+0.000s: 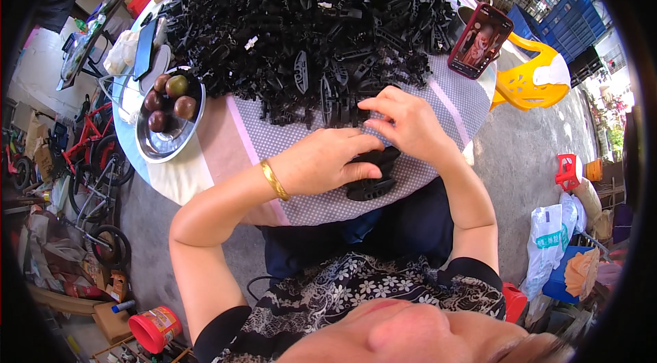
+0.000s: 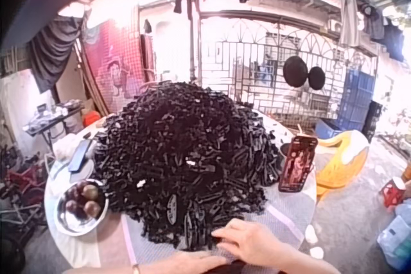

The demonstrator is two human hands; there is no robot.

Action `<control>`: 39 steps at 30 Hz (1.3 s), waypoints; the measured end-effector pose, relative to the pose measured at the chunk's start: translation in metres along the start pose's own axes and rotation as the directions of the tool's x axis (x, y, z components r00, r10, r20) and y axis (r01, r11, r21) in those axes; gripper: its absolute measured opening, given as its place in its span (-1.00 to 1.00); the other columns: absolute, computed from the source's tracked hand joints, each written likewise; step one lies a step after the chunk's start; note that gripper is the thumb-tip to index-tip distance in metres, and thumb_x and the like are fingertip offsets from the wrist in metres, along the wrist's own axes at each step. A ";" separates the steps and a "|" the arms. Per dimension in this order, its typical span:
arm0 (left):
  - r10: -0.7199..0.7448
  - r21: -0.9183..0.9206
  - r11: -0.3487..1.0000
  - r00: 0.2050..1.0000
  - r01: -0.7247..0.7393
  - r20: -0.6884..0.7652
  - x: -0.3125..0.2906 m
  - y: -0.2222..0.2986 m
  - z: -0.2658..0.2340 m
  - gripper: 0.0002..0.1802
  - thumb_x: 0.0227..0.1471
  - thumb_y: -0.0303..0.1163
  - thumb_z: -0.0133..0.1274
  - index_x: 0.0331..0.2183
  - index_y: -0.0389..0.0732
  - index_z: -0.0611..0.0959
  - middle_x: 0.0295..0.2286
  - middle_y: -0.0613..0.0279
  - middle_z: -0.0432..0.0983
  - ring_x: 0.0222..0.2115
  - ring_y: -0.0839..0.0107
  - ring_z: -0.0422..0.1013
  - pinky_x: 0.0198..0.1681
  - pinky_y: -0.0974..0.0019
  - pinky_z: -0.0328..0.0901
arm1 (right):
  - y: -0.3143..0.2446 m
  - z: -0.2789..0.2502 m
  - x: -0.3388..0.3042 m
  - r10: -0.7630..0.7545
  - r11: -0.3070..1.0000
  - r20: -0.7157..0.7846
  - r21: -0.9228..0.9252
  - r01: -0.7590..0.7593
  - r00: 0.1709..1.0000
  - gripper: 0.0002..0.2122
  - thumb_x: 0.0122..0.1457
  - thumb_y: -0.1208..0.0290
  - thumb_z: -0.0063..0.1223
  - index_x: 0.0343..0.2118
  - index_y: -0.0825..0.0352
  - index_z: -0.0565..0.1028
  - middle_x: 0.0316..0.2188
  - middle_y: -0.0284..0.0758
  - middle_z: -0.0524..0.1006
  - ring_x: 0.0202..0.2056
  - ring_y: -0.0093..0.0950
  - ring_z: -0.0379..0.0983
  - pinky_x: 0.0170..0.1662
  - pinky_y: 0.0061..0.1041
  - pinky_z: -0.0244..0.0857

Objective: The person assembles plastic components by picking small plastic pieces from a pile, inserting them into plastic base parts by hand, and stacking the assembled parts on the table.

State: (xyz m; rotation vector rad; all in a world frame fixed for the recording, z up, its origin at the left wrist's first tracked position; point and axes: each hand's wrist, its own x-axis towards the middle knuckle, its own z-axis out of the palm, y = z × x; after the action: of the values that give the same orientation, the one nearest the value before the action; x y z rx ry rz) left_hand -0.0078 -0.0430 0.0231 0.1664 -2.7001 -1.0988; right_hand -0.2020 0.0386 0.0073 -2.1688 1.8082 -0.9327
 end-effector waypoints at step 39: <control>-0.387 -0.973 0.231 0.920 0.023 -0.070 0.010 -0.021 -0.003 -0.62 0.06 -0.48 0.04 -0.04 -0.23 0.41 -0.23 0.21 0.45 -0.15 0.38 0.41 -0.02 0.20 0.34 | -0.014 -0.006 -0.009 0.260 0.716 -0.184 0.695 -0.061 0.948 -0.80 -0.05 0.55 0.28 -0.39 0.39 0.46 -0.46 -0.36 0.52 -0.40 -0.68 0.45 -0.37 -0.68 0.36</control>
State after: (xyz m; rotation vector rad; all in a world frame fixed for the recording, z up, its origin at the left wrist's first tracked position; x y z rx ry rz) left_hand -0.0167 -0.0616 0.0118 0.4313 -1.2726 -2.3686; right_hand -0.1946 0.0523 0.0161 -1.4414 1.3765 -1.6010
